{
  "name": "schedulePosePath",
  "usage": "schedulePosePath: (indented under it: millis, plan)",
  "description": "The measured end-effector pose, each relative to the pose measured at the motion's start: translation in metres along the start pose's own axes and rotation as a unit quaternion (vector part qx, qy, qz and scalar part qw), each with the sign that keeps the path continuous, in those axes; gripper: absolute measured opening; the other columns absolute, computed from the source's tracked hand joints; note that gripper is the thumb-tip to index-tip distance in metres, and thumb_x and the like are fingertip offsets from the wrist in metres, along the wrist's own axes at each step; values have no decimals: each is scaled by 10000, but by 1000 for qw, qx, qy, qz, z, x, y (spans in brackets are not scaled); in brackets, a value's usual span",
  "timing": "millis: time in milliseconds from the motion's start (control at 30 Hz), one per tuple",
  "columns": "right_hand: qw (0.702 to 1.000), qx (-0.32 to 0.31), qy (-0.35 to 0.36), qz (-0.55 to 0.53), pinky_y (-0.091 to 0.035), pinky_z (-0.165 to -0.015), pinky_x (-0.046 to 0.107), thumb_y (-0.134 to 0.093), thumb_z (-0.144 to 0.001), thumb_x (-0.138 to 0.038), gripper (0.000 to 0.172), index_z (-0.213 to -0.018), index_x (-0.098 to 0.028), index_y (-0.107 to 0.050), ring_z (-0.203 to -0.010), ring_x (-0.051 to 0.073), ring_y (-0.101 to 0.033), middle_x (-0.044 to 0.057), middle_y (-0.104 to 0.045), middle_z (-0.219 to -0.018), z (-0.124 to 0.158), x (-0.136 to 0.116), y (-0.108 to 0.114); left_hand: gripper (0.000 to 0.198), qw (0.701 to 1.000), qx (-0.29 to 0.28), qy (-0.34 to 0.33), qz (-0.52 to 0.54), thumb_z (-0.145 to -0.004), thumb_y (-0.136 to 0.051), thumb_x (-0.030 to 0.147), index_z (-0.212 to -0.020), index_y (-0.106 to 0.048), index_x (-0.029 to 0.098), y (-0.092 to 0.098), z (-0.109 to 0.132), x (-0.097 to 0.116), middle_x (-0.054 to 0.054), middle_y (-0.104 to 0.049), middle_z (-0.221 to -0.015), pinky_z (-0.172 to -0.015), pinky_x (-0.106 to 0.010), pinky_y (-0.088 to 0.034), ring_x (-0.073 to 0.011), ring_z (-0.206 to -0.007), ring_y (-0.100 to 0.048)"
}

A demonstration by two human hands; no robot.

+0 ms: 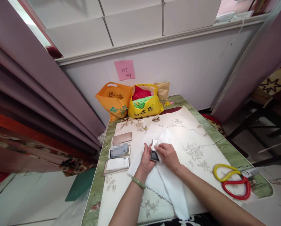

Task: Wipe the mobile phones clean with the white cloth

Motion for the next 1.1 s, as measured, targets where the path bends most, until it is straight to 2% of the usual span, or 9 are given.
schedulePosePath:
  millis: [100, 167, 367, 500, 667, 767, 833, 967, 1100]
  plan:
    - [994, -41, 87, -44, -399, -817, 314, -459, -974, -214, 284, -1187, -282, -633, -886, 158, -569, 49, -660, -981, 22, -10, 8, 543, 1000, -4, 16, -22, -875, -493, 579, -1173, -624, 144, -2, 2, 0, -102, -706, -973, -864, -347, -502, -218, -879, -666]
    - [992, -51, 105, -43, -398, -819, 318, -459, -973, -210, 292, -1195, -292, -631, -869, 152, -572, 43, -664, -974, 24, -8, 10, 544, 1000, 2, 18, -25, -873, -496, 580, -1175, -625, 145, -2, 1, 0, -102, -707, -975, -867, -354, -503, -224, -884, -666]
    - [999, -1, -22, 31, -386, -789, 317, -525, -942, -218, 229, -1090, -259, -695, -866, 179, -566, 54, -659, -927, -23, 18, -5, 438, 1000, 14, -9, 14, -888, -522, 519, -1060, -658, 140, 1, -1, 0, -72, -711, -908, -872, -294, -492, -173, -843, -663]
    - [996, 22, -71, 50, -382, -753, 319, -510, -946, -211, 235, -1081, -248, -698, -820, 184, -547, 61, -647, -911, -33, 10, -12, 452, 1000, -3, 1, 18, -888, -519, 523, -1089, -649, 139, -1, 0, 0, -82, -716, -944, -898, -328, -495, -199, -894, -669]
    - [995, -46, 78, -35, -393, -797, 321, -462, -971, -218, 288, -1173, -291, -653, -881, 176, -540, 50, -652, -991, 3, -16, -1, 501, 1000, 10, 18, 23, -869, -528, 553, -1121, -644, 135, 2, 3, 0, -97, -717, -934, -896, -341, -500, -219, -906, -674]
    - [988, -71, 126, -53, -393, -818, 326, -450, -979, -221, 305, -1209, -310, -631, -883, 163, -553, 40, -661, -1000, 19, -10, 8, 538, 1000, 0, 18, -6, -875, -502, 569, -1181, -625, 144, 1, 3, 0, -101, -712, -991, -881, -337, -499, -223, -917, -667]
    - [994, -55, 92, -29, -390, -819, 326, -469, -976, -240, 281, -1173, -315, -655, -894, 166, -562, 42, -664, -990, 14, 4, 11, 532, 1000, -11, 14, -7, -882, -490, 567, -1159, -635, 136, -1, 1, 0, -102, -709, -995, -867, -327, -498, -214, -899, -663]
    - [998, -5, -39, 43, -393, -755, 302, -513, -957, -263, 230, -1079, -288, -707, -837, 171, -570, 47, -656, -913, -17, 26, 4, 474, 1000, -12, -2, 8, -888, -511, 532, -1110, -646, 136, -1, -2, 0, -84, -710, -952, -853, -304, -493, -181, -847, -658]
    - [996, 16, -71, 59, -394, -720, 296, -511, -953, -241, 230, -1069, -269, -707, -791, 172, -555, 54, -647, -904, -33, 9, -7, 449, 1000, -14, 0, 15, -888, -520, 518, -1095, -648, 141, 1, -2, -1, -94, -708, -983, -916, -350, -481, -216, -934, -657]
Point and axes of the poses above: each hand's wrist, its own z-axis away from the middle knuckle, its own y-axis out of the back of the hand, x = y × z, the point moved 4 cm from there along -z, towards the middle knuckle
